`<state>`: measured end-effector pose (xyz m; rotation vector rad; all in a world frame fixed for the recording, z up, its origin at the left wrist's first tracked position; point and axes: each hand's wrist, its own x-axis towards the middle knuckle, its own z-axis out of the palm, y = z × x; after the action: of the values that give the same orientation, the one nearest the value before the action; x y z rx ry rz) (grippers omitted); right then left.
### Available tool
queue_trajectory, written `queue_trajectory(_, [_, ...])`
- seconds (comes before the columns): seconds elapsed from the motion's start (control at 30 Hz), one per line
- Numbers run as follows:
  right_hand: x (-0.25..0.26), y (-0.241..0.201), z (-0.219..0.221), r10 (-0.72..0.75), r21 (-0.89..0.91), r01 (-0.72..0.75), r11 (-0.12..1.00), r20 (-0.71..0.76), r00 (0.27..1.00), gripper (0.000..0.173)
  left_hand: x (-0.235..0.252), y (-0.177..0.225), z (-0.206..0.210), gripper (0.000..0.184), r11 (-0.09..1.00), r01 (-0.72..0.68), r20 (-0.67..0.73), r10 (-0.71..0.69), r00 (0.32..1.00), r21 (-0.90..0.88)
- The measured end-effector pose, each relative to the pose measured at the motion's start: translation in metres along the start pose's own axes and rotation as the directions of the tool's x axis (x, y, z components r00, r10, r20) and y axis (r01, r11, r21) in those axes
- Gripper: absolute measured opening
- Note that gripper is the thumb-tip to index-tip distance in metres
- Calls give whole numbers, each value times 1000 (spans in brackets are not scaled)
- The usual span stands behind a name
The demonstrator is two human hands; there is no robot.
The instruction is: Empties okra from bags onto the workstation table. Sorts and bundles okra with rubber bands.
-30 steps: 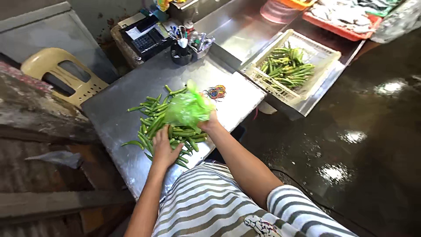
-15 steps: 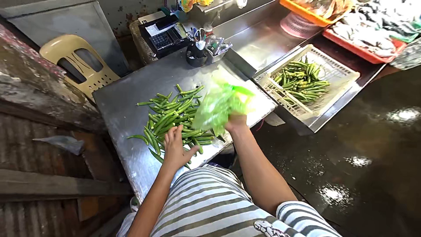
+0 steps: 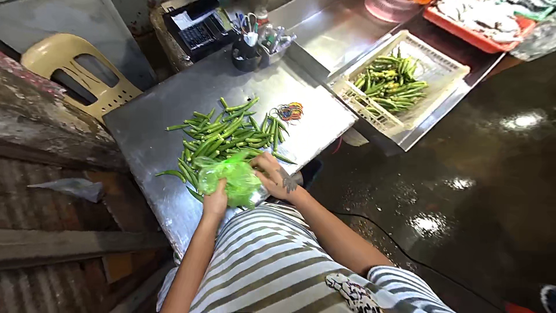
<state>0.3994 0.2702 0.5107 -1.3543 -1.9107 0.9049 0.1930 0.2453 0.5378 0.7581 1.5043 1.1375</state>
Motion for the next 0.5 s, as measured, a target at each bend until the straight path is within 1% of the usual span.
queue_trajectory(0.07, [-12, 19, -14, 159, 89, -152, 984, -86, 984, 33, 4, 3, -10, 30, 998, -8, -88, 3, 996, -59])
queue_trajectory(0.1, [-20, 30, -22, 248, 86, -241, 967, -86, 965, 35, 4, 9, -16, 28, 998, 5, -131, -13, 991, -60])
queue_trajectory(0.17, [-38, 50, -33, 409, -16, -410, 912, -51, 911, 48, -1, 18, -31, 26, 999, 39, -183, -43, 982, -26])
queue_trajectory(0.2, [-46, 59, -36, 453, -90, -458, 885, -67, 889, 55, -4, 18, -42, 25, 998, 61, -168, -57, 984, 21])
queue_trajectory(0.23, [-52, 65, -37, 476, -163, -487, 858, -107, 873, 63, -7, 19, -52, 24, 990, 87, -121, -74, 990, 112])
queue_trajectory(0.27, [-55, 71, -38, 488, -235, -511, 827, -152, 860, 70, -10, 20, -62, 25, 964, 121, -39, -115, 993, 237])
queue_trajectory(0.3, [-53, 74, -38, 500, -299, -534, 791, -188, 845, 76, -11, 19, -72, 29, 912, 141, 75, -183, 980, 385])
queue_trajectory(0.33, [-49, 75, -38, 515, -352, -555, 754, -207, 832, 78, -9, 16, -77, 33, 837, 133, 190, -271, 944, 531])
queue_trajectory(0.37, [-41, 73, -36, 536, -393, -569, 722, -203, 820, 78, -4, 7, -78, 36, 750, 97, 279, -358, 891, 654])
queue_trajectory(0.4, [-33, 70, -33, 561, -418, -582, 698, -186, 807, 74, 1, -5, -74, 38, 669, 53, 330, -433, 839, 741])
queue_trajectory(0.43, [-24, 66, -28, 585, -430, -594, 680, -170, 793, 67, 5, -19, -66, 40, 604, 23, 344, -484, 804, 797])
queue_trajectory(0.47, [-15, 61, -22, 603, -434, -600, 672, -151, 784, 61, 7, -34, -56, 42, 556, 7, 335, -511, 792, 831])
queue_trajectory(0.5, [-7, 57, -17, 611, -436, -598, 672, -130, 781, 57, 9, -45, -45, 42, 534, -2, 319, -502, 804, 846])
